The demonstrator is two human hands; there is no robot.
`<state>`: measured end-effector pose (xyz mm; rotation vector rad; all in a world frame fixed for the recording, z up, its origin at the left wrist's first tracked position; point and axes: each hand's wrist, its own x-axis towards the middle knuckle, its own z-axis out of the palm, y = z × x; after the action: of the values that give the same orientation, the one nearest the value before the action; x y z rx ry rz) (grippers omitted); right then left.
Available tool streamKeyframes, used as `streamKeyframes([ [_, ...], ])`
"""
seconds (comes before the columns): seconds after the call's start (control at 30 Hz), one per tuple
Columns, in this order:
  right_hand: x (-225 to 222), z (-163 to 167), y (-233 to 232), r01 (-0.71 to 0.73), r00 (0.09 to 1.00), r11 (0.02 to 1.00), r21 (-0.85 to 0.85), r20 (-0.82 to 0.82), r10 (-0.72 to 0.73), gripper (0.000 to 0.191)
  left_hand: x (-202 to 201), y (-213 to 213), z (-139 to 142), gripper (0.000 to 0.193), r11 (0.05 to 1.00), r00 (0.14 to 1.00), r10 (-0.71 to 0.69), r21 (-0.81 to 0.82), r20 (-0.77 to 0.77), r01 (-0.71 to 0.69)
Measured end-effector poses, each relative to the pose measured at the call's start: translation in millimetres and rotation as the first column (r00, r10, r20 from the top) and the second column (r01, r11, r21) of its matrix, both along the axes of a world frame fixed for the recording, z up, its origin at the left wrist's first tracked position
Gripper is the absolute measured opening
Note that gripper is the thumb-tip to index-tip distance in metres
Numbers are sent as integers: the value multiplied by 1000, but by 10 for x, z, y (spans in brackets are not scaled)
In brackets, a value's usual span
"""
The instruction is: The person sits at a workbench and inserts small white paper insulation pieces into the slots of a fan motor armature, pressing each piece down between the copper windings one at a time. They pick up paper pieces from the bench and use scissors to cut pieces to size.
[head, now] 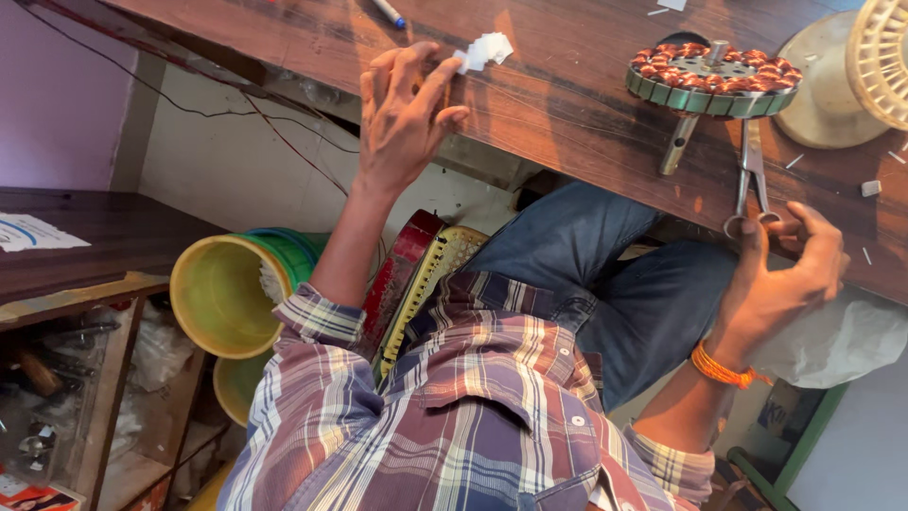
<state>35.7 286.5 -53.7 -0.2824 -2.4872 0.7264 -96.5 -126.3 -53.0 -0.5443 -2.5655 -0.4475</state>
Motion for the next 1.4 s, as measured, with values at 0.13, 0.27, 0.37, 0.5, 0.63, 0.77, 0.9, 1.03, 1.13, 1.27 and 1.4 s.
streamKeyframes([
  [0.13,129,218,-43,-25,997,998,-59,71,29,33,105,-271,-90,52,985,992,-128,121,14,125],
  [0.27,225,497,-133,9,965,1000,18,260,-14,45,176,-382,-178,32,977,976,-209,45,53,207],
  [0.37,239,645,-166,11,926,993,120,373,-55,50,188,-288,-150,32,968,969,-242,57,-47,244],
  [0.5,223,588,-88,130,846,988,-86,529,-65,58,201,-67,0,28,915,979,-156,354,-133,194],
  [0.63,305,287,138,146,932,784,-603,350,96,70,262,305,-8,33,589,961,-234,808,149,18],
  [0.77,564,-43,326,95,975,471,-877,177,134,66,496,624,-176,16,255,753,-640,967,154,19],
  [0.9,774,-329,346,201,927,585,-786,345,146,45,793,1011,-344,19,263,442,-818,922,369,-284],
  [1.03,760,-578,245,38,894,512,-858,258,367,32,1010,1460,-343,14,386,283,-852,893,441,-231],
  [1.13,705,-649,162,-27,783,459,-888,266,562,36,1068,1677,-177,15,382,259,-881,918,396,-106],
  [1.27,668,-671,26,-47,678,412,-910,274,682,52,1011,1816,134,18,623,482,-740,748,469,228],
  [1.4,715,-753,-44,-63,626,281,-958,181,759,57,1016,1883,339,16,592,456,-759,785,465,185],
])
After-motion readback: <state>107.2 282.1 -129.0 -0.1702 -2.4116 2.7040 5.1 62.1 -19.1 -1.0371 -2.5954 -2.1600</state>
